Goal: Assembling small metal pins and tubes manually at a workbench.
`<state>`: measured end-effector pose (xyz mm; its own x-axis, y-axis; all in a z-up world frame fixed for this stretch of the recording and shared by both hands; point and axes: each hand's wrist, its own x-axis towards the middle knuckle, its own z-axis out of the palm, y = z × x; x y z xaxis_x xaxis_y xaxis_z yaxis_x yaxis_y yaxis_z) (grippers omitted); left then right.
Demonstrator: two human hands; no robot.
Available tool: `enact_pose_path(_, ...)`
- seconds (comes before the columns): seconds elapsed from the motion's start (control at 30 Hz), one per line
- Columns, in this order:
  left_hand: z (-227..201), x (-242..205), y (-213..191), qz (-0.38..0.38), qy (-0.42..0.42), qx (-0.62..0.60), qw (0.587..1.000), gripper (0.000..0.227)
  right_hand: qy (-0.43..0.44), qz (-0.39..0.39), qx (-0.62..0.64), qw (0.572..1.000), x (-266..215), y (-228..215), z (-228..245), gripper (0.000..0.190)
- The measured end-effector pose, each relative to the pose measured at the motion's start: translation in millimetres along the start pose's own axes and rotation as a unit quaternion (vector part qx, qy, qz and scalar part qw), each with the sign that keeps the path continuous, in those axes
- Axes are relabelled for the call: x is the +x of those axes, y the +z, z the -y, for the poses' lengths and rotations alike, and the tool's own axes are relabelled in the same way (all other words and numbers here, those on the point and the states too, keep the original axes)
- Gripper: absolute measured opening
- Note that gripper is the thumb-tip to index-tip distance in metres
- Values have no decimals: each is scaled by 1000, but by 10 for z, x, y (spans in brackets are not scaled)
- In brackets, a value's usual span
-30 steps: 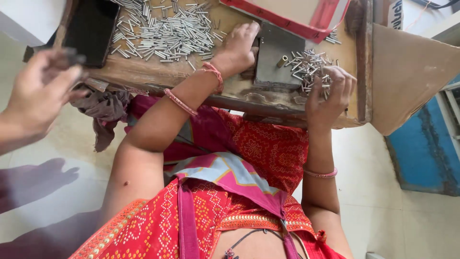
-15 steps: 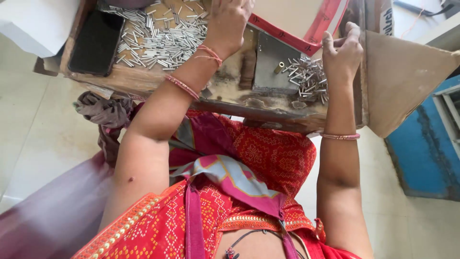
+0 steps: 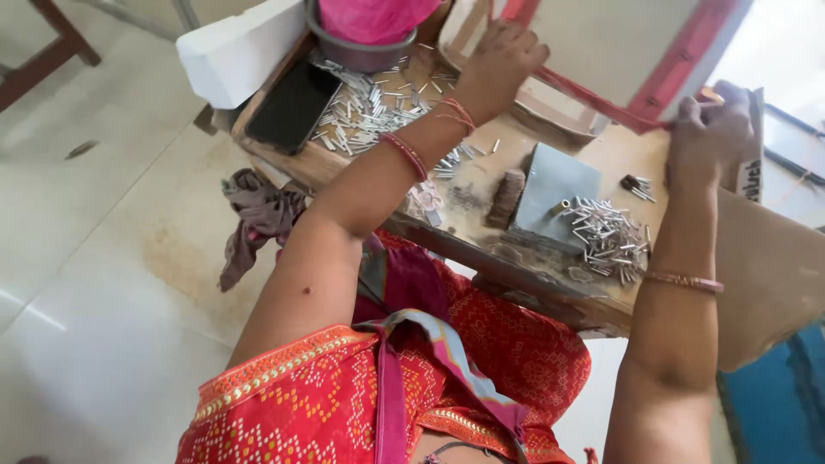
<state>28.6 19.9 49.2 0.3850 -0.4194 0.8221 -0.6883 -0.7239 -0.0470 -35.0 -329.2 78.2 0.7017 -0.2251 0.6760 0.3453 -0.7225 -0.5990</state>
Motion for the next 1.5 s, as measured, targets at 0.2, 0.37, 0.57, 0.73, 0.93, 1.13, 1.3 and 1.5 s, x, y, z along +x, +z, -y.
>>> enact_pose_path(0.2,66,16,50,52,-2,66,996,40,-135,51,-184,972,-458,-284,858,21)
enact_pose_path(0.37,212,60,820,258,-31,95,961,25,-91,153,-175,968,-1063,-783,1386,14)
enact_pose_path(0.57,-47,159,817,241,-106,70,962,16,-82,183,-167,965,-1718,-1246,1670,12)
enact_pose_path(0.73,-733,-100,-406,-41,77,80,993,37,-33,178,-149,972,-2400,-1386,1547,14)
enact_pose_path(0.93,-995,-920,-139,175,-112,-272,939,33,-11,133,-56,990,-2888,-1155,1450,11)
enact_pose_path(1.13,-1212,-981,-446,116,-262,-354,890,23,-102,35,-30,994,-2819,-486,1740,15)
enact_pose_path(1.3,-1196,-938,-10,24,-356,-544,760,54,-213,92,-90,969,-2522,37,1869,25)
enact_pose_path(1.5,-1259,-971,94,-40,-350,-654,670,70,-218,112,-143,959,-2267,441,1731,24)
